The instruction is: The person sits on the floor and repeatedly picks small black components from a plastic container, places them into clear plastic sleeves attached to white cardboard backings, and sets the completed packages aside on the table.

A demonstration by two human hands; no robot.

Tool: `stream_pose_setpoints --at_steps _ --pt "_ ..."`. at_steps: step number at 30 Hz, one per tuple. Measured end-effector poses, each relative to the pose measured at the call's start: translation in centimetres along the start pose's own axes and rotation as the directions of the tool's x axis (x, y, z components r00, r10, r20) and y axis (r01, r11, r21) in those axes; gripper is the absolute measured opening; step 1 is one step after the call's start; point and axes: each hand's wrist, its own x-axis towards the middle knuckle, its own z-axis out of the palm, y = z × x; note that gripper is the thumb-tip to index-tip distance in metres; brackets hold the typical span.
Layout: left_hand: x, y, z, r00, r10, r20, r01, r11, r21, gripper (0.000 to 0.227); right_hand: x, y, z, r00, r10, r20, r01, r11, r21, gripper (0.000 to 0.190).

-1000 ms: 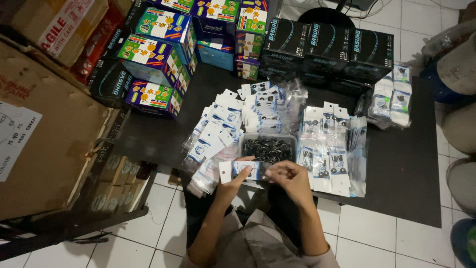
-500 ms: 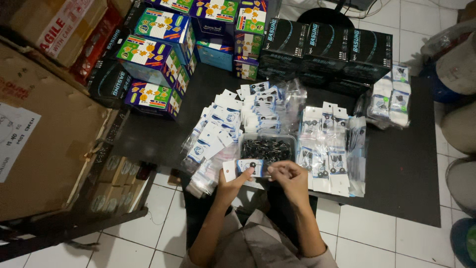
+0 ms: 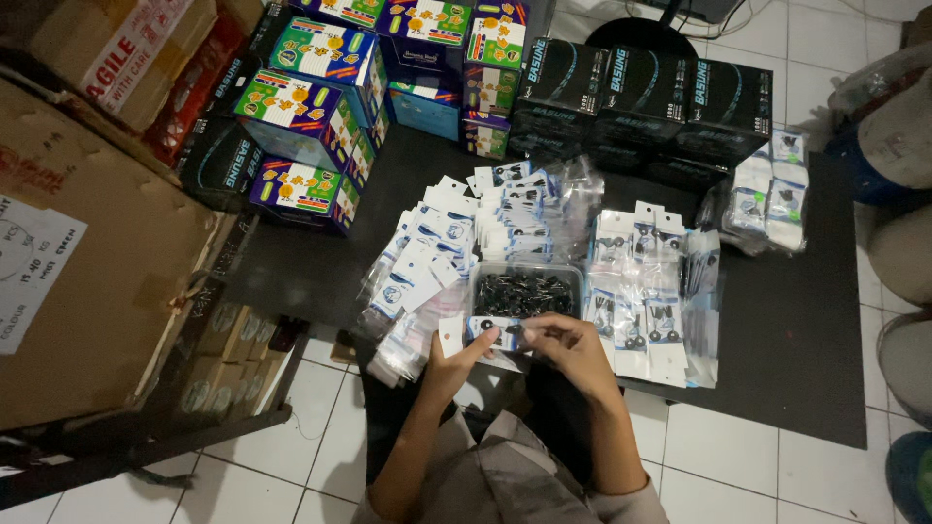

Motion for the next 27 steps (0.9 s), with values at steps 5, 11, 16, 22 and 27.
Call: stream_pose_setpoints --at_steps 5,11,16,22,27 --pt "-0.7 2.6 0.0 0.999 -0.025 0.041 0.023 0.999 0.047 0.032 0.4 2.5 -0.8 0.999 -0.016 -0.030 0.013 0.996 -0.085 0.016" --pt "0.2 -0.6 1.3 0.998 -0.014 0.064 0.014 1.000 0.000 0.031 0.9 4.5 -1.6 0.999 -0.040 -0.005 0.039 0.997 -0.063 0.020" --pt "-0.1 0.4 2.1 1.000 -0.008 0.001 0.008 1.000 -0.021 0.033 1.1 5.4 -2.5 1.000 -0.022 -0.009 0.021 0.998 -0.064 0.018" --pt "1.0 1.1 3.5 0.988 -0.146 0.054 0.142 0.988 0.067 0.033 1.6 2.6 -3.6 0.995 -0.094 0.041 0.098 0.989 -0.111 0.012" --pt "3.3 0.4 2.0 0.961 -0.249 -0.118 0.273 0.925 0.265 0.034 3.3 -0.7 -8.0 0.982 -0.145 0.119 0.162 0.976 -0.147 0.030"
